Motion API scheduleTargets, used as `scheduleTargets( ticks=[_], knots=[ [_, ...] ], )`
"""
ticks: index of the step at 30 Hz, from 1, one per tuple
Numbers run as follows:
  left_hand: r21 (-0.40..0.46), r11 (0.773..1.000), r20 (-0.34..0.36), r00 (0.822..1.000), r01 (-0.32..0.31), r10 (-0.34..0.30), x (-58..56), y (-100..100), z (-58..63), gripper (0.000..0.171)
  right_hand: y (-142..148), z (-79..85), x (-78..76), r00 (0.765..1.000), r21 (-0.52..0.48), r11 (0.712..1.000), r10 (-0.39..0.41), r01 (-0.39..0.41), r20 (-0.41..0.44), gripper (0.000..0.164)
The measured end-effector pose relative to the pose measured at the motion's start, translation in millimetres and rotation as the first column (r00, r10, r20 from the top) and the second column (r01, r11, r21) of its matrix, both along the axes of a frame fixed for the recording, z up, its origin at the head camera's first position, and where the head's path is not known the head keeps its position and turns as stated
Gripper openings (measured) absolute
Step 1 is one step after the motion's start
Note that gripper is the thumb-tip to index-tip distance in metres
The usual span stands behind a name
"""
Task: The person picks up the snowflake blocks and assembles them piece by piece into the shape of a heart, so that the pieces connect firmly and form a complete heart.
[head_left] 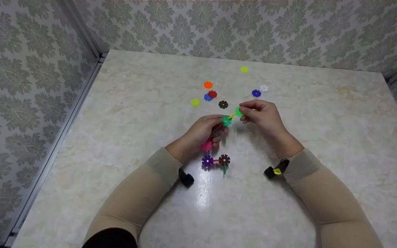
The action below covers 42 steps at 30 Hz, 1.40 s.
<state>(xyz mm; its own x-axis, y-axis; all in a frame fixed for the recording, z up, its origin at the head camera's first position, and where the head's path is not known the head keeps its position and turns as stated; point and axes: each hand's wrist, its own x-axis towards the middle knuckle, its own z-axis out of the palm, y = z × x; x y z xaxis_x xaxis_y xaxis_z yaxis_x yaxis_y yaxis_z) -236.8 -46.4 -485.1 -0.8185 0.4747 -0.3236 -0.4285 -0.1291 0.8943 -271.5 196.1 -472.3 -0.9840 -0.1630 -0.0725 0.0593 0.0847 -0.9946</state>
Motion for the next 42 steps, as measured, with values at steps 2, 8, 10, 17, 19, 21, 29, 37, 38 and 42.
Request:
scheduleTargets(
  ticks=[2, 8, 10, 17, 19, 21, 29, 37, 38, 42],
  knots=[
    [0.004, 1.0, 0.0, 1.0, -0.007, 0.007, -0.4, 0, -0.8, 0.044, -1, 0.2, 0.7, 1.0, -0.001, 1.0, -0.003, 0.003, 0.003, 0.028],
    [0.002, 1.0, 0.004, 1.0, -0.019, 0.019, -0.7, -1, -0.9, 0.043, -2, 1.2, 3.0, 1.0, -0.015, 1.0, -0.007, 0.008, 0.027, 0.024],
    [-0.005, 1.0, 0.003, 1.0, -0.016, 0.016, -0.6, 0, -0.2, 0.043, -2, 0.9, 3.2, 1.0, -0.023, 1.0, -0.01, 0.011, 0.028, 0.024],
    [-0.026, 0.999, 0.026, 0.999, -0.024, 0.025, -0.4, 0, 2.1, 0.042, -3, 0.6, 3.2, 0.999, -0.039, 0.999, -0.015, 0.016, 0.034, 0.023],
    [-0.032, 0.999, 0.027, 0.999, -0.023, 0.024, -0.4, 0, 2.8, 0.042, -3, 0.4, 3.1, 0.999, -0.033, 0.999, -0.013, 0.014, 0.032, 0.024],
    [-0.034, 0.999, 0.025, 0.999, -0.019, 0.02, -0.5, 0, 3.0, 0.042, -4, -0.1, 2.9, 1.0, -0.02, 1.0, -0.009, 0.009, 0.022, 0.026],
    [-0.009, 1.0, 0.033, 0.999, -0.014, 0.015, 1.1, 2, 3.6, 0.043, -7, -0.7, 5.7, 0.999, -0.009, 1.0, 0.016, -0.016, -0.048, 0.04],
    [0.125, 0.99, 0.127, 0.991, -0.064, 0.048, 9.7, 11, 4.4, 0.044, -18, 2.3, 18.9, 0.985, 0.087, 0.994, 0.073, -0.06, -0.154, 0.066],
    [0.135, 0.988, 0.131, 0.99, -0.073, 0.055, 10.9, 12, 4.3, 0.042, -20, 2.4, 20.2, 0.983, 0.087, 0.995, 0.072, -0.058, -0.168, 0.068],
    [0.148, 0.984, 0.111, 0.991, -0.097, 0.081, 15.4, 18, 3.9, 0.036, -27, 3.4, 24.0, 0.972, 0.137, 0.99, 0.052, -0.02, -0.229, 0.069]
  ],
)
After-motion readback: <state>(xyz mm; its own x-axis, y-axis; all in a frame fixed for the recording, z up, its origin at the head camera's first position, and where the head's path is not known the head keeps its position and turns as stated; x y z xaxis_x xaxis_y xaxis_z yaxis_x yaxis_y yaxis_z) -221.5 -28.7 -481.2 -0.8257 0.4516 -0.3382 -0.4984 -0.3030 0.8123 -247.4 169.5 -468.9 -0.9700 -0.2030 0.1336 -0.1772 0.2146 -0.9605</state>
